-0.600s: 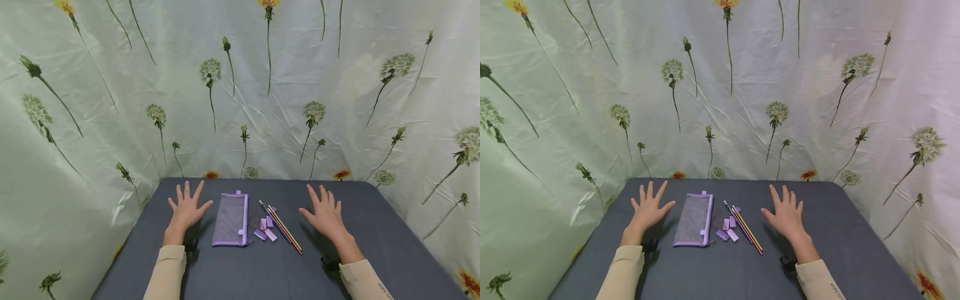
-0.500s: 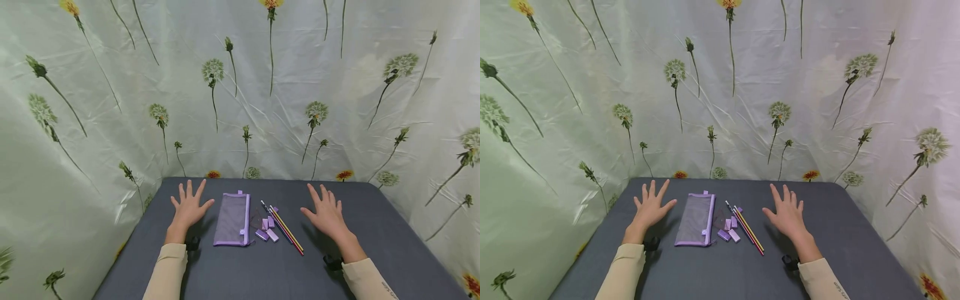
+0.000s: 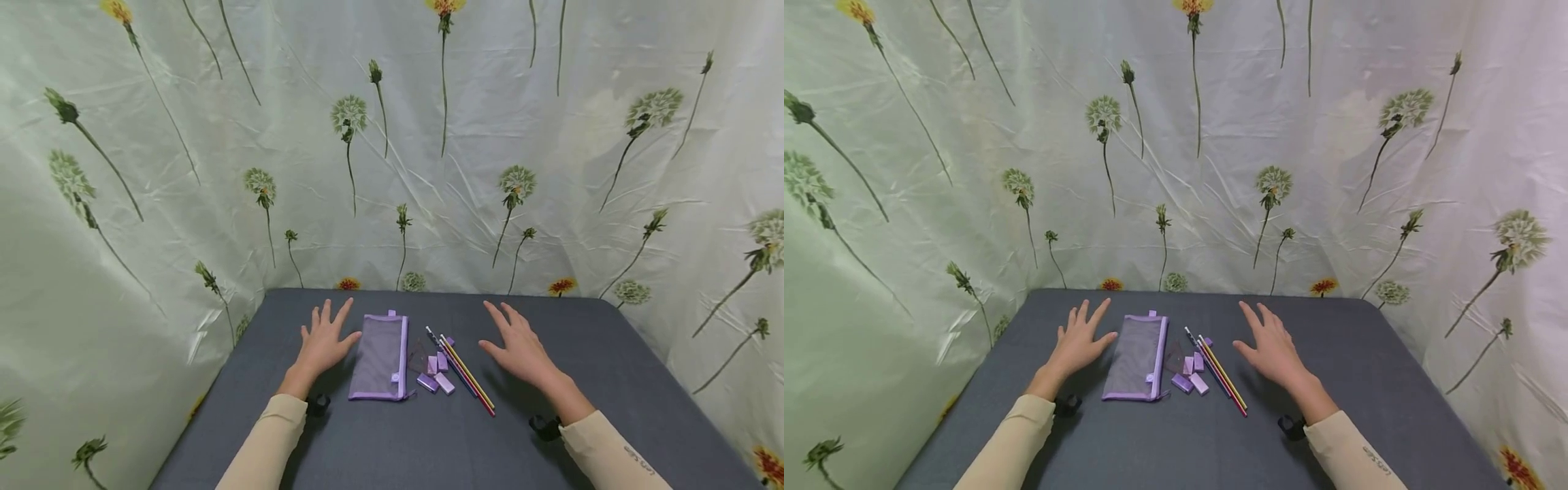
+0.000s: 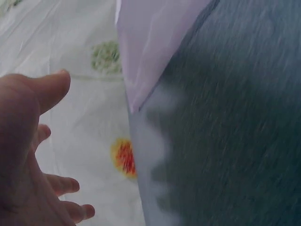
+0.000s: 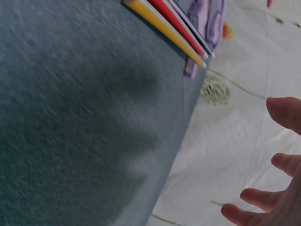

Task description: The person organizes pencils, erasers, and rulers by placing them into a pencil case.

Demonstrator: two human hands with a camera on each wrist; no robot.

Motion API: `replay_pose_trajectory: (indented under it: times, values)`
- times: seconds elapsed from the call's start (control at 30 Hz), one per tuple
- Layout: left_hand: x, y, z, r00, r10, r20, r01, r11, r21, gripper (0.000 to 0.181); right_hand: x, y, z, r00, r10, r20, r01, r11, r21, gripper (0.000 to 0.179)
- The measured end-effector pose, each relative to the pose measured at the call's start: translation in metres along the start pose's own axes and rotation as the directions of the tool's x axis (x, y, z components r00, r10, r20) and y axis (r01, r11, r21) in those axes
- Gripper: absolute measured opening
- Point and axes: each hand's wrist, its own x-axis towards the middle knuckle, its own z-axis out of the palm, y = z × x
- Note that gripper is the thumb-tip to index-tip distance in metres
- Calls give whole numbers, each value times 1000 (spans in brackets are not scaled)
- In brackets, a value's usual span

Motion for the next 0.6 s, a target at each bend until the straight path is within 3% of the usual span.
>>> replay_pose_trajectory:
  times: [0.2,0.37,0.6]
  values:
    - [-1,14,17,999,18,30,-14,990,-140,74,-3,-6,9,998,-46,40,44,998,50,83]
    - [-5,26,29,997,17,71,-4,982,-188,73,-6,-9,17,996,-70,58,65,994,89,82]
    - [-6,48,38,998,20,64,-4,969,-248,69,-11,-11,26,989,-95,112,82,989,120,79]
